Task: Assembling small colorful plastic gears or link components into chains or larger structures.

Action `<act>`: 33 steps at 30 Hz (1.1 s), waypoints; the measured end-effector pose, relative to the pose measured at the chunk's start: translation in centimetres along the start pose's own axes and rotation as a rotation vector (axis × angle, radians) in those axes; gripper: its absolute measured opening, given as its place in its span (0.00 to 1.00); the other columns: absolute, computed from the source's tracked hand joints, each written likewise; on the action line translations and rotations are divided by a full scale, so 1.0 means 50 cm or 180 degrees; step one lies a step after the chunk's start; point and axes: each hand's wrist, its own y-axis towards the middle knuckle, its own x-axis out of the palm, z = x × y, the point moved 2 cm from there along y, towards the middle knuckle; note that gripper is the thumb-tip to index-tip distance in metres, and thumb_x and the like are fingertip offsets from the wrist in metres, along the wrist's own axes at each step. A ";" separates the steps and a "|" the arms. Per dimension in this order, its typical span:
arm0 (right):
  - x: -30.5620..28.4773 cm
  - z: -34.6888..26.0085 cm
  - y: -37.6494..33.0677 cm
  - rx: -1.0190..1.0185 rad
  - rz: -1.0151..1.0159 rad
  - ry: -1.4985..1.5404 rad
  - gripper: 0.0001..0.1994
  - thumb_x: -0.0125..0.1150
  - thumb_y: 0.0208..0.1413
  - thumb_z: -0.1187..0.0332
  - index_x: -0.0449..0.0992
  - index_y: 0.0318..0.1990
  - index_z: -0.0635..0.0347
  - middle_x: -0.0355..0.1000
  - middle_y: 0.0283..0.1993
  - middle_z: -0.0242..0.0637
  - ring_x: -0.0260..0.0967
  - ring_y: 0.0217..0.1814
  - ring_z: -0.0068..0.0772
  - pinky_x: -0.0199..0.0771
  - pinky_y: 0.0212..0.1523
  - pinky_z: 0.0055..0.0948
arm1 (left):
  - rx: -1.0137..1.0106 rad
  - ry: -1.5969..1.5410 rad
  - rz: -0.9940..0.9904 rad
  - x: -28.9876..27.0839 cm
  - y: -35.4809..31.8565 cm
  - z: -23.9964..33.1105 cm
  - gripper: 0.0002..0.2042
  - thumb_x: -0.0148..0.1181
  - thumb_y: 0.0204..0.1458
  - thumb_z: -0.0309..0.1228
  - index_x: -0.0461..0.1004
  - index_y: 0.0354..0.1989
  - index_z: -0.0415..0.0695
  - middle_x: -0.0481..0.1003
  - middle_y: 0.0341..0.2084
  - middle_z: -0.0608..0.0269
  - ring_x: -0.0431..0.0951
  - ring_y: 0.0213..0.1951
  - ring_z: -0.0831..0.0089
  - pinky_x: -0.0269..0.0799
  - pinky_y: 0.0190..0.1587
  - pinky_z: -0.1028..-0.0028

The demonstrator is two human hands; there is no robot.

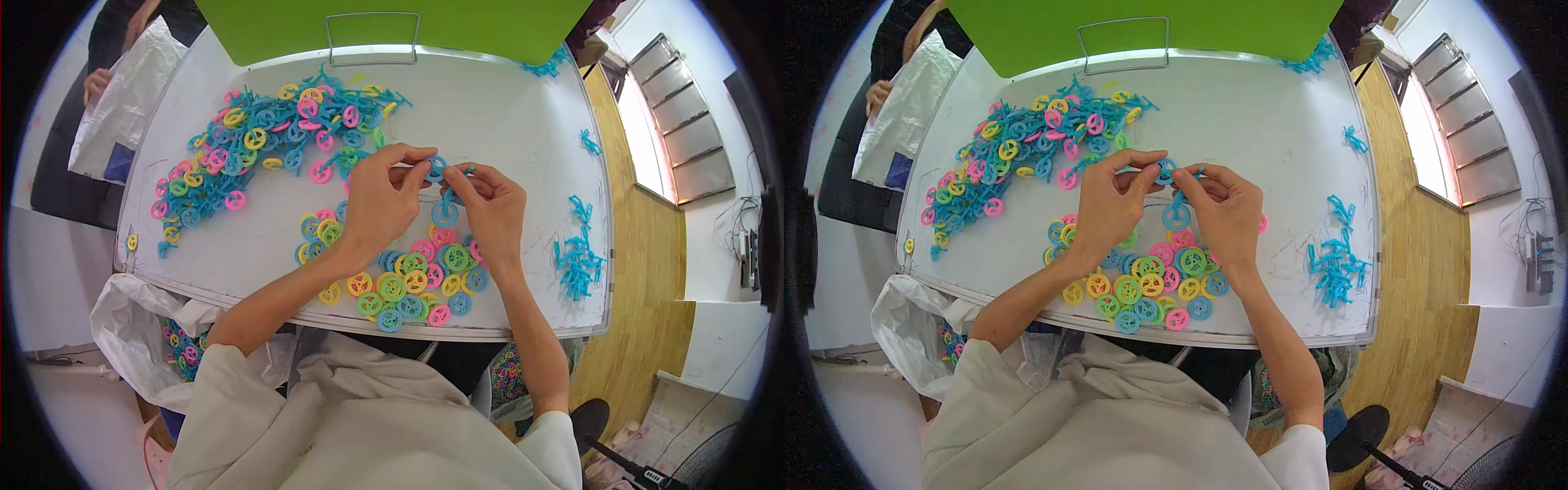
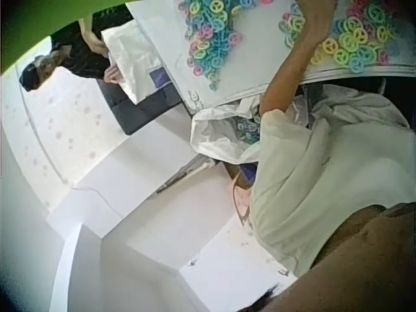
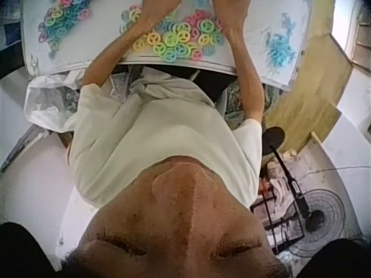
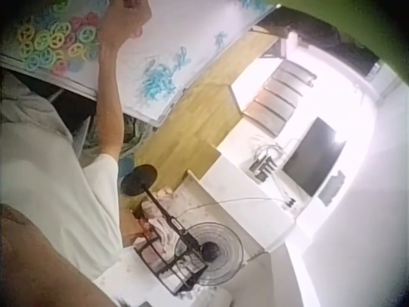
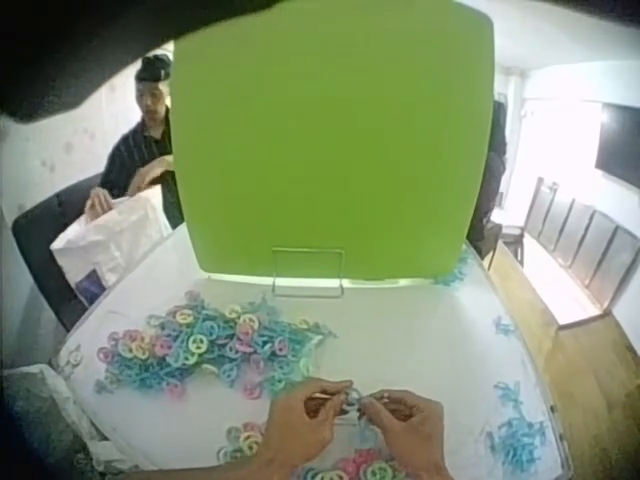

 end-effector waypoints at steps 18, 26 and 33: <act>-0.037 0.012 0.019 -0.0239 -0.0399 -0.0335 0.05 0.62 0.53 0.75 0.78 0.36 0.68 0.76 0.28 0.35 0.71 0.30 0.18 0.71 0.32 0.16 | -0.0496 -0.0777 -0.0319 0.002 0.006 -0.009 0.12 0.54 0.57 0.27 0.74 0.46 0.36 0.75 0.38 0.58 0.78 0.38 0.74 0.80 0.39 0.77; -0.040 0.008 0.018 -0.0205 -0.0650 -0.0473 0.04 0.61 0.53 0.74 0.78 0.34 0.67 0.74 0.25 0.31 0.67 0.28 0.14 0.67 0.29 0.15 | -0.0368 -0.0368 -0.0558 0.001 0.006 -0.008 0.11 0.54 0.57 0.27 0.75 0.46 0.35 0.76 0.38 0.59 0.78 0.38 0.74 0.80 0.39 0.77; -0.015 0.005 0.010 -0.0016 -0.0308 -0.0216 0.06 0.63 0.52 0.73 0.79 0.35 0.67 0.76 0.26 0.34 0.69 0.28 0.16 0.70 0.30 0.17 | -0.0365 -0.0642 -0.0235 0.001 -0.003 -0.005 0.12 0.54 0.57 0.27 0.74 0.46 0.34 0.76 0.38 0.56 0.80 0.37 0.71 0.78 0.40 0.78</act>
